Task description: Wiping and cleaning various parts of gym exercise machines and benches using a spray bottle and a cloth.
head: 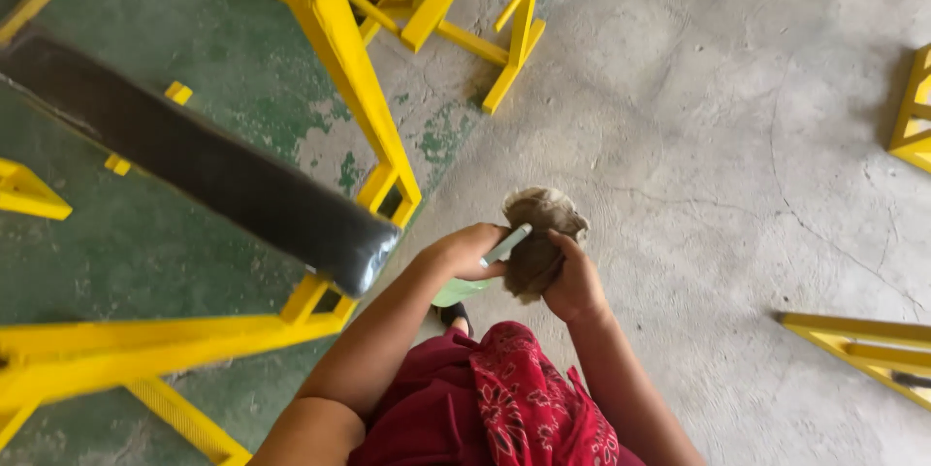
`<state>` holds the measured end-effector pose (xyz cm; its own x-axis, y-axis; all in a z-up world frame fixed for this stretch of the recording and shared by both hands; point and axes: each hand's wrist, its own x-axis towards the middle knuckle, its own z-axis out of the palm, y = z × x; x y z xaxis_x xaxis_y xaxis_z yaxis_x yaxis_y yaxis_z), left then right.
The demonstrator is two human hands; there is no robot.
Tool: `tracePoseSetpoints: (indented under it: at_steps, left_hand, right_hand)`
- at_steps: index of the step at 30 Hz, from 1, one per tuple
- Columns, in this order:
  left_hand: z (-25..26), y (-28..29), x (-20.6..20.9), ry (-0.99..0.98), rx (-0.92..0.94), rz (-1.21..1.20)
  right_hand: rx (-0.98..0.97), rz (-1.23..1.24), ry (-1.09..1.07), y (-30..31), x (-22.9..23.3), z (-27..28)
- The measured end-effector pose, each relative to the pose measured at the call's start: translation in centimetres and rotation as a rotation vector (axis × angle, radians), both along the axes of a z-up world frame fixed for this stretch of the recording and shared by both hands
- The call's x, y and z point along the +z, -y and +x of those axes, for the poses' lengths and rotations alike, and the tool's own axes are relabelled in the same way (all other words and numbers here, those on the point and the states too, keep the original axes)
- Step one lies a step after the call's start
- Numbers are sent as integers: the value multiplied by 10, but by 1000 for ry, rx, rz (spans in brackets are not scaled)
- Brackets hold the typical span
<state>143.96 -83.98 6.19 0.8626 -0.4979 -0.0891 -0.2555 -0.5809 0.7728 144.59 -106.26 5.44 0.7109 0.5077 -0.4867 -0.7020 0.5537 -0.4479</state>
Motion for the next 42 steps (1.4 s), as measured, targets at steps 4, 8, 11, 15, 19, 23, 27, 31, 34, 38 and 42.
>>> tracePoseSetpoints:
  at_steps: [4,8,11,15,19,23,27,31,34,38,42]
  left_hand:
    - [62,-36,30,-46,52,-33]
    - [93,-82,51,115,217,-59]
    - [100,-115,76,444,363,-82]
    - [103,-154,96,627,620,-189]
    - [103,-187,93,611,829,-136]
    - [121,-190,85,512,855,-8]
    - [162,-179,56,382,896,0]
    - [200,-164,35,347,1052,-8]
    - [225,-156,30,382,1159,-35]
    - [238,-148,7,414,1269,1]
    - [254,-158,-31,421,1317,26]
  right_hand:
    - [-53,-58,-6,-39,35,72]
    - [-14,43,39,-97,71,131]
    - [51,27,46,-136,85,172]
    - [140,81,111,-198,78,241]
    - [178,9,260,-277,68,302]
    - [464,-259,407,-356,48,332]
    - [799,-300,913,-396,56,353]
    - [1126,-417,862,-422,13,381]
    - [1287,-209,833,-434,7,390]
    - [1373,-72,799,-438,7,393]
    - [1386,-45,668,-444,-7,408]
